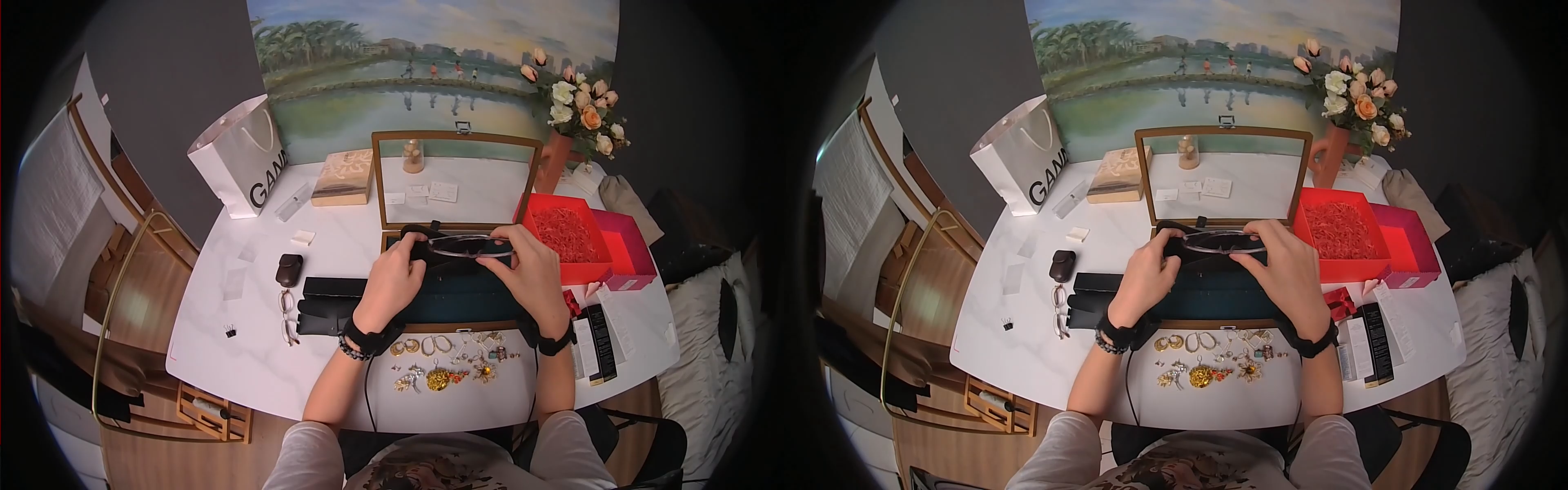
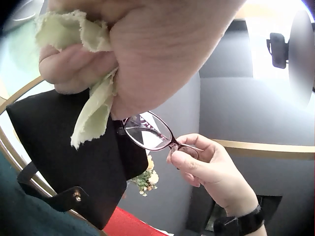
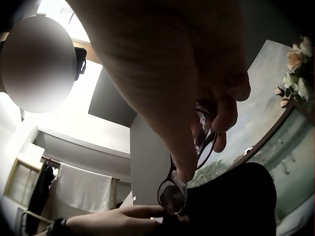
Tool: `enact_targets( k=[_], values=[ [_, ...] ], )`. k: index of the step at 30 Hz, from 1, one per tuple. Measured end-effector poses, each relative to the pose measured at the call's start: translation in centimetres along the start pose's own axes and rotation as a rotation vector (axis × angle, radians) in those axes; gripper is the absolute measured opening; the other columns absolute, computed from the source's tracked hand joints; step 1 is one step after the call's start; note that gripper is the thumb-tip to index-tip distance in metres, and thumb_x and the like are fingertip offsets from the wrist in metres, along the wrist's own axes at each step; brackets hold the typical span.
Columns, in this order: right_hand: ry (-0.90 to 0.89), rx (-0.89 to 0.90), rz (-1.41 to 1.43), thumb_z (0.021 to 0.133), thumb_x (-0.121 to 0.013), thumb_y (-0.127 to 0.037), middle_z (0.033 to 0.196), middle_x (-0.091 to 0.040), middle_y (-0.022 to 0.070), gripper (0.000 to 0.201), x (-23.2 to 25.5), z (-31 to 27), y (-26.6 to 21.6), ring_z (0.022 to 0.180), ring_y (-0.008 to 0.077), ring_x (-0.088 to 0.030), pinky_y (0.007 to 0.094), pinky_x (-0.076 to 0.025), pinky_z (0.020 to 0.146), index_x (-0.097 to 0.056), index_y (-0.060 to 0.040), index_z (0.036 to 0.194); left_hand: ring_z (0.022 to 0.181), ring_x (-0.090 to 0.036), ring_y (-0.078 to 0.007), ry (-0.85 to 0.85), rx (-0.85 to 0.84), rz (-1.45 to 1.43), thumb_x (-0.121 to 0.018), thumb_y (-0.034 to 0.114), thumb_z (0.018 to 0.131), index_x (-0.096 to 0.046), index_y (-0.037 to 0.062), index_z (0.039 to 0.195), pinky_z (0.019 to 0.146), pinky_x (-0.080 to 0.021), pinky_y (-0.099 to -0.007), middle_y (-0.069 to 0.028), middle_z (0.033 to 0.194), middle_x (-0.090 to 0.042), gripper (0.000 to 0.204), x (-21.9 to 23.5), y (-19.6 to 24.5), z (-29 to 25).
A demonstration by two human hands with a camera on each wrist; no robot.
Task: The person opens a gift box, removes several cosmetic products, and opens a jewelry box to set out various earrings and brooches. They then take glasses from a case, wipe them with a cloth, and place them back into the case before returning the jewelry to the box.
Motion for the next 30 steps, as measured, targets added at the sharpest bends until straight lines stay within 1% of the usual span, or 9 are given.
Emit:
enact_targets(
  k=[4,10,12,16,21,25,27,28,30],
  values=[
    [-0.062,0.05,-0.037,0.083,-0.084,-0.024,0.099,-0.072,0.0066,0.036,-0.6,-0.2,0.2,0.084,0.0278,-0.072,0.0374,-0.055,0.069,-0.069,-0.006,0.11,0.068,-0.069,-0.0358,-0.022,-0.04,0.009,-0.056,0.003,0.09,-0.057,0.0025,0.133,0.07,-0.053,-0.0451,-0.0226,0.077,-0.067,0.043,-0.7,0.3,-0.3],
    [-0.172,0.017,0.126,0.088,-0.08,-0.018,0.125,-0.063,0.0096,0.036,-3.3,-0.4,0.6,0.089,0.032,-0.07,0.0385,-0.056,0.075,-0.069,-0.004,0.119,0.064,-0.067,-0.0324,-0.157,0.034,-0.196,-0.055,0.004,0.091,-0.049,0.0057,0.144,0.067,-0.052,-0.0429,-0.0186,0.07,-0.063,0.054,-1.4,1.9,-0.7],
    [-0.113,0.12,0.153,0.09,-0.078,-0.019,0.134,-0.057,0.0106,0.04,-4.0,-0.2,0.6,0.104,0.0334,-0.067,0.0409,-0.054,0.086,-0.067,-0.0024,0.125,0.064,-0.065,-0.0315,-0.16,0.052,-0.179,-0.055,0.004,0.091,-0.048,0.0066,0.146,0.067,-0.051,-0.0421,-0.0178,0.069,-0.061,0.056,-1.0,2.0,-0.7],
    [0.024,0.131,0.052,0.092,-0.077,-0.023,0.13,-0.061,0.0108,0.039,-3.0,0.4,0.3,0.114,0.0307,-0.062,0.0426,-0.048,0.097,-0.07,-0.0012,0.123,0.061,-0.063,-0.028,-0.197,0.138,-0.235,-0.055,0.005,0.091,-0.047,0.0089,0.15,0.065,-0.049,-0.0399,-0.0155,0.068,-0.058,0.059,-0.1,2.6,-0.5],
    [-0.024,0.262,-0.126,0.089,-0.08,-0.03,0.124,-0.066,0.0087,0.034,-2.7,0.3,1.0,0.109,0.0258,-0.061,0.042,-0.04,0.104,-0.076,-0.0026,0.108,0.065,-0.059,-0.0196,-0.024,0.134,-0.245,-0.056,0.005,0.09,-0.056,0.0084,0.145,0.066,-0.049,-0.0357,-0.0116,0.074,-0.058,0.054,0.7,1.3,-0.2],
    [-0.069,0.348,-0.121,0.085,-0.084,-0.029,0.129,-0.066,0.0099,0.041,-3.1,0.3,1.5,0.109,0.0272,-0.061,0.0425,-0.041,0.103,-0.074,-0.0026,0.115,0.075,-0.055,-0.0112,0.054,0.105,-0.242,-0.056,0.002,0.089,-0.061,0.0036,0.139,0.074,-0.049,-0.028,-0.0066,0.085,-0.063,0.05,1.4,0.4,0.2],
    [0.207,0.183,-0.046,0.084,-0.087,-0.025,0.133,-0.065,0.0136,0.063,-1.3,0.8,0.7,0.107,0.0278,-0.064,0.0415,-0.046,0.1,-0.062,-0.0015,0.136,0.076,-0.055,-0.0098,0.057,0.101,-0.208,-0.054,0.0,0.089,-0.061,0.0023,0.14,0.076,-0.049,-0.0268,-0.005,0.088,-0.064,0.051,1.3,0.0,0.4],
    [0.208,0.183,-0.046,0.084,-0.087,-0.025,0.133,-0.065,0.0136,0.063,-1.3,0.7,0.7,0.107,0.0278,-0.064,0.0415,-0.046,0.1,-0.062,-0.0015,0.136,0.078,-0.057,-0.0088,0.091,0.075,-0.37,-0.056,0.001,0.092,-0.062,0.0015,0.137,0.077,-0.049,-0.0259,-0.0035,0.089,-0.066,0.045,1.3,-0.1,0.6],
    [0.11,-0.093,0.421,0.086,-0.087,-0.018,0.133,-0.065,0.0176,0.078,-2.3,0.7,2.6,0.106,0.0241,-0.068,0.0385,-0.053,0.095,-0.045,-0.0003,0.149,0.08,-0.058,-0.0079,0.124,0.048,-0.533,-0.058,0.001,0.095,-0.064,0.0006,0.135,0.079,-0.05,-0.025,-0.002,0.091,-0.067,0.04,1.7,-0.3,0.8]
  ],
)
Point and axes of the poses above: each hand's wrist, its own z-axis towards the middle knuckle, its own x-axis out of the back of the hand, y = z × x, the point moved 5 cm from there along z, towards the middle knuckle
